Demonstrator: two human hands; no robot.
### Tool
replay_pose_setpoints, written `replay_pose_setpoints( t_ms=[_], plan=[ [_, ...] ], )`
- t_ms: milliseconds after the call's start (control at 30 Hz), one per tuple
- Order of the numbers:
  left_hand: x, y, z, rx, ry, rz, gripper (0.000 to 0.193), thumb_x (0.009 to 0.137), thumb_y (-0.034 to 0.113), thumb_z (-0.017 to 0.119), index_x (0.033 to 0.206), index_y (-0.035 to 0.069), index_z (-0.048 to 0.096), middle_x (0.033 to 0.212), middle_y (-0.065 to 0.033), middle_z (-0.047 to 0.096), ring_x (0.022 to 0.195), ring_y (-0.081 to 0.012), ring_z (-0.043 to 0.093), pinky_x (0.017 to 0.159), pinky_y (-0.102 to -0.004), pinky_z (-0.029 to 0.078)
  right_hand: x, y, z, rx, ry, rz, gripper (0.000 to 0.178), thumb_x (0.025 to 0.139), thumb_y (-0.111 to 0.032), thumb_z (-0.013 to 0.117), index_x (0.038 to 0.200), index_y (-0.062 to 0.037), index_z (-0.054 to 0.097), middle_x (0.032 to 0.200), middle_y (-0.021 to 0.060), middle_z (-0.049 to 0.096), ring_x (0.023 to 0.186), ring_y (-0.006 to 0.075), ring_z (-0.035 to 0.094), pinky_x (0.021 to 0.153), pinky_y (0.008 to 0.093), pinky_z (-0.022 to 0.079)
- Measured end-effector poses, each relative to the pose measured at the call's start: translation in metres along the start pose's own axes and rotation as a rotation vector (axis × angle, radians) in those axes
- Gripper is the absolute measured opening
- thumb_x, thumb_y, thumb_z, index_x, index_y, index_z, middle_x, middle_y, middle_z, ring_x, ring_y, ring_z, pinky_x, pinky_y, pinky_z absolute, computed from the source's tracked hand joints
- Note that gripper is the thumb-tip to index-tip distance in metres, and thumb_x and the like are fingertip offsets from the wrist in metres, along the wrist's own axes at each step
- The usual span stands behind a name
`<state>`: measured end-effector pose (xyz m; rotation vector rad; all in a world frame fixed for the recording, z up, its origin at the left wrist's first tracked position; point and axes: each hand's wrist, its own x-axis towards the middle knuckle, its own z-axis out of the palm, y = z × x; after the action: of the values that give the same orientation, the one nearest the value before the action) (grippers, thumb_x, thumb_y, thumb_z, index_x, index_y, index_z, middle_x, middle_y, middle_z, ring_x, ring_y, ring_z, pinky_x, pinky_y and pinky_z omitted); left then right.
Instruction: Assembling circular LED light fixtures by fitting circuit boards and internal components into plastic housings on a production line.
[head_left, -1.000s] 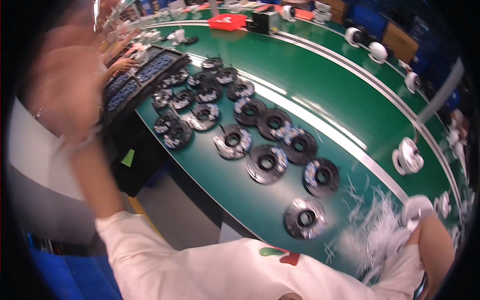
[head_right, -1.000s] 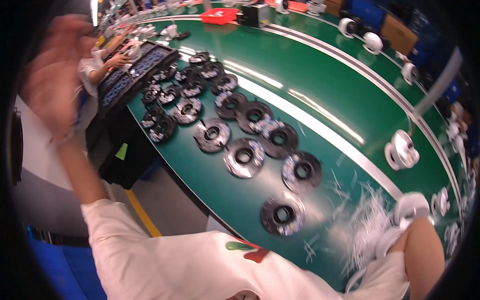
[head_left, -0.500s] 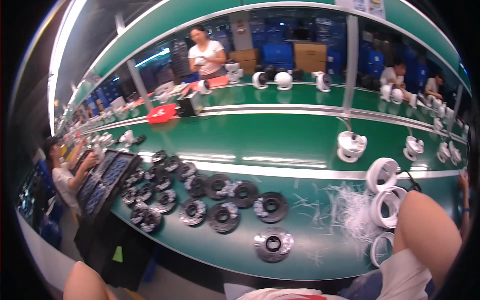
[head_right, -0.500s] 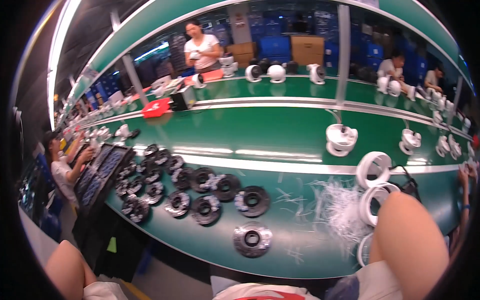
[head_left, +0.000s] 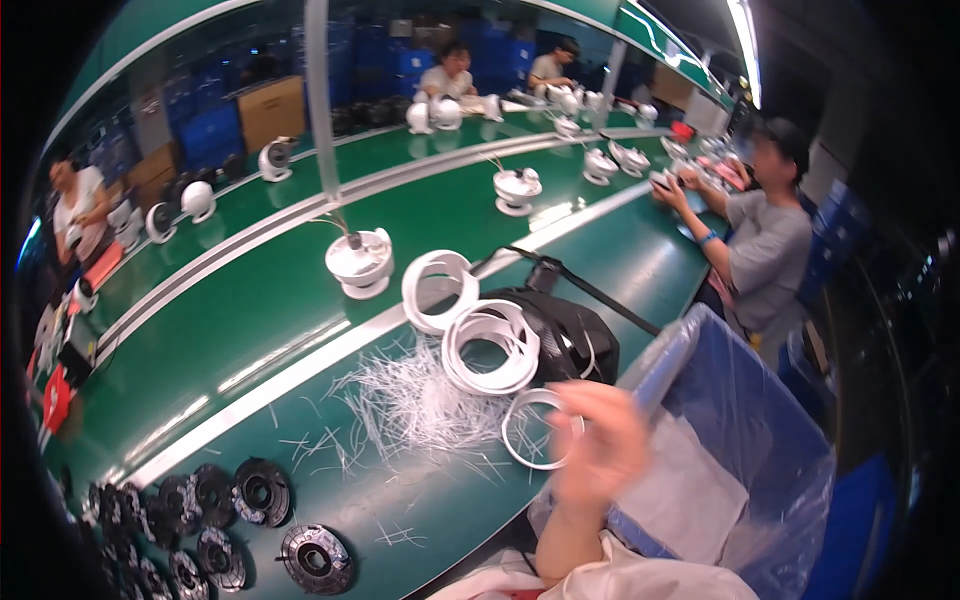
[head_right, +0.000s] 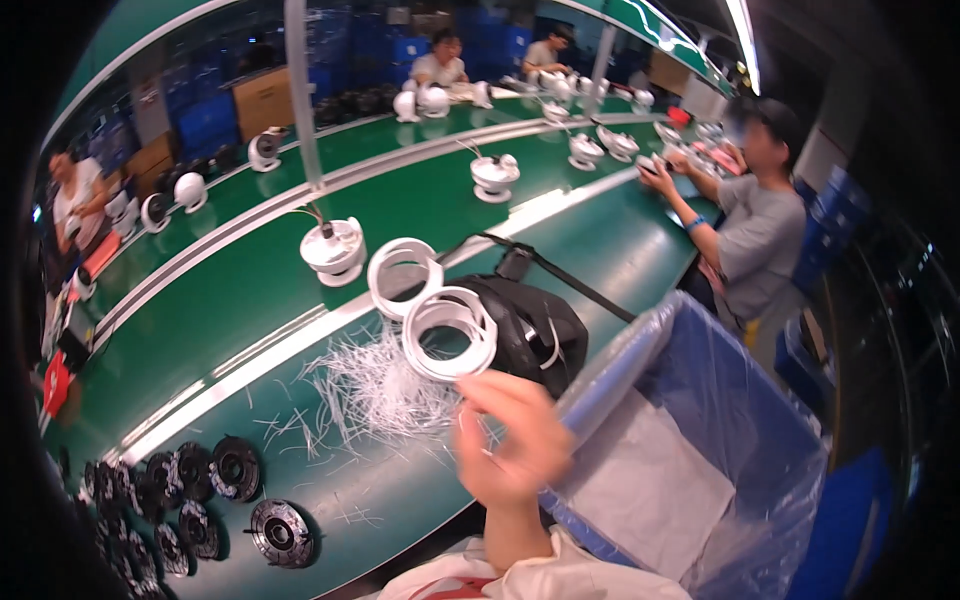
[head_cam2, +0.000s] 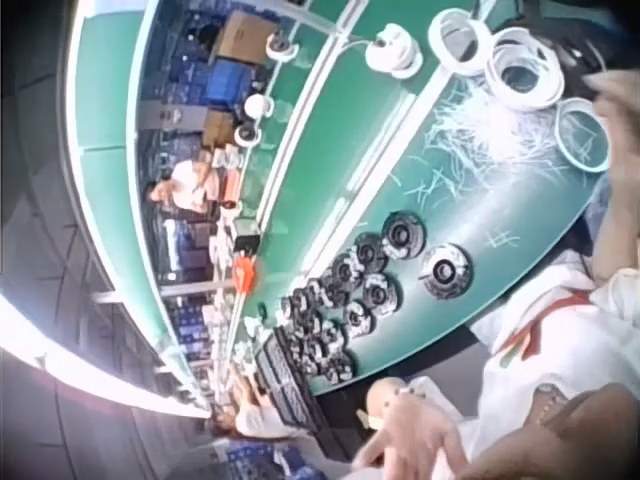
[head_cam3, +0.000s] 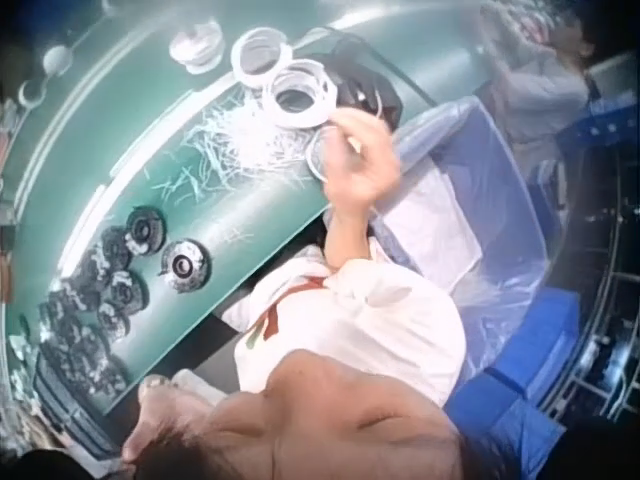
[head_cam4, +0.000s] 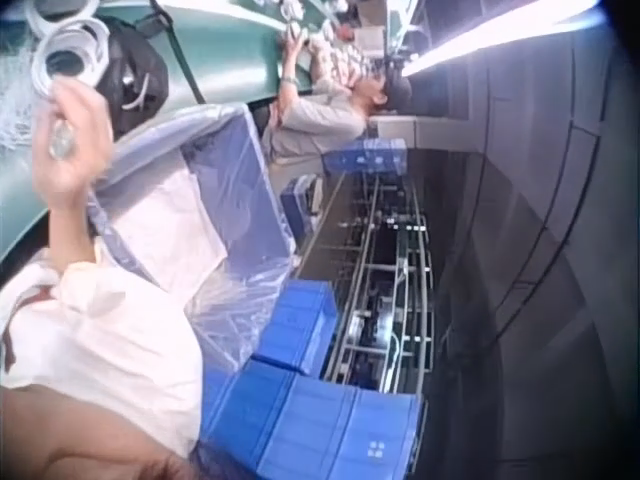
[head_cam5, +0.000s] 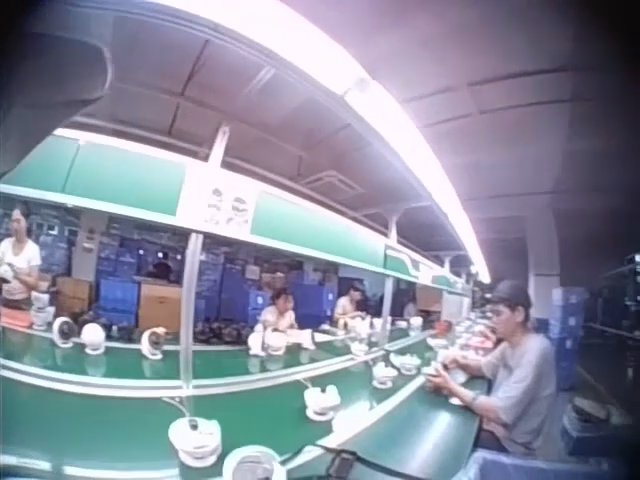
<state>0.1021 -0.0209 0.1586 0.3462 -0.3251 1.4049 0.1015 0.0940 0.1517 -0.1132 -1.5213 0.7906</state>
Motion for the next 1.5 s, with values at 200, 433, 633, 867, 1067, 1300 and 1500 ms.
replay_pose_setpoints(
  t_ms=[200, 433, 633, 867, 1067, 1300, 1500],
  plan=[
    [-0.190, -0.002, 0.039, -2.955, -0.646, -0.727, 0.050, 0.076, 0.028, 0.051, 0.117, 0.003, 0.038, 0.114, -0.0172, 0.044, 0.107, -0.0367, 0.043, 0.082, -0.0498, 0.038, -0.060, 0.032, -0.037, -0.391, -0.458, 0.318, 0.020, 0.062, -0.003, 0.069, 0.081, -0.0044, 0.061, 0.084, 0.0042, 0.058, 0.045, 0.0064, 0.046, 0.039, 0.0195, 0.036],
    [-0.235, 0.023, 0.018, -2.724, -1.351, -0.510, 0.039, 0.074, 0.014, 0.055, 0.109, -0.001, 0.046, 0.113, -0.0217, 0.048, 0.102, -0.0379, 0.048, 0.087, -0.0489, 0.036, -0.098, 0.058, -0.026, -0.840, -0.724, 0.471, 0.022, 0.064, -0.015, 0.066, 0.082, -0.0031, 0.061, 0.086, 0.0108, 0.059, 0.075, 0.0292, 0.058, 0.064, 0.0349, 0.046],
    [-0.248, 0.051, 0.008, -2.709, -1.391, -0.560, 0.029, 0.067, -0.001, 0.054, 0.096, -0.006, 0.053, 0.099, -0.0177, 0.056, 0.096, -0.0370, 0.051, 0.083, -0.0413, 0.040, -0.088, 0.029, -0.013, -0.699, -0.507, 0.265, 0.008, 0.063, -0.002, 0.065, 0.069, -0.0013, 0.060, 0.068, 0.0108, 0.060, 0.055, 0.0244, 0.057, 0.047, 0.0293, 0.042],
    [-0.259, 0.068, 0.012, -2.973, -1.608, -0.149, 0.039, 0.065, 0.005, 0.063, 0.102, -0.001, 0.050, 0.098, -0.0140, 0.055, 0.092, -0.0296, 0.051, 0.080, -0.0356, 0.042, -0.110, -0.078, 0.028, 0.014, -1.089, 0.133, 0.014, 0.060, -0.001, 0.067, 0.072, -0.0044, 0.060, 0.064, 0.0057, 0.059, 0.047, 0.0171, 0.055, 0.041, 0.0248, 0.042],
    [-0.259, 0.071, 0.005, -2.987, -1.798, 0.020, 0.044, 0.064, 0.007, 0.065, 0.105, 0.001, 0.049, 0.090, -0.0131, 0.054, 0.086, -0.0296, 0.051, 0.075, -0.0357, 0.043, -0.142, -0.053, 0.042, -0.234, -1.436, 0.073, 0.021, 0.062, -0.015, 0.068, 0.078, -0.0052, 0.059, 0.072, 0.0061, 0.057, 0.068, 0.0216, 0.056, 0.056, 0.0313, 0.043],
    [-0.269, 0.069, -0.015, -2.920, -2.482, -0.926, 0.040, 0.067, 0.000, 0.063, 0.106, 0.000, 0.050, 0.095, -0.0116, 0.058, 0.082, -0.0168, 0.058, 0.078, -0.0273, 0.046, -0.103, -0.031, 0.057, -0.376, -1.699, 0.115, 0.107, 0.044, -0.034, 0.079, 0.131, -0.0097, 0.022, 0.137, 0.0223, 0.003, 0.124, 0.0433, 0.010, 0.096, 0.0567, 0.013],
    [-0.266, 0.069, -0.022, -2.780, -2.800, -1.461, 0.034, 0.070, -0.005, 0.061, 0.102, -0.002, 0.051, 0.093, -0.0092, 0.057, 0.085, -0.0136, 0.056, 0.079, -0.0247, 0.044, -0.106, -0.013, 0.063, -0.203, -1.700, 0.126, 0.108, 0.042, -0.028, 0.080, 0.130, -0.0023, 0.022, 0.134, 0.0221, 0.016, 0.121, 0.0400, 0.020, 0.098, 0.0442, 0.020]
  ],
)
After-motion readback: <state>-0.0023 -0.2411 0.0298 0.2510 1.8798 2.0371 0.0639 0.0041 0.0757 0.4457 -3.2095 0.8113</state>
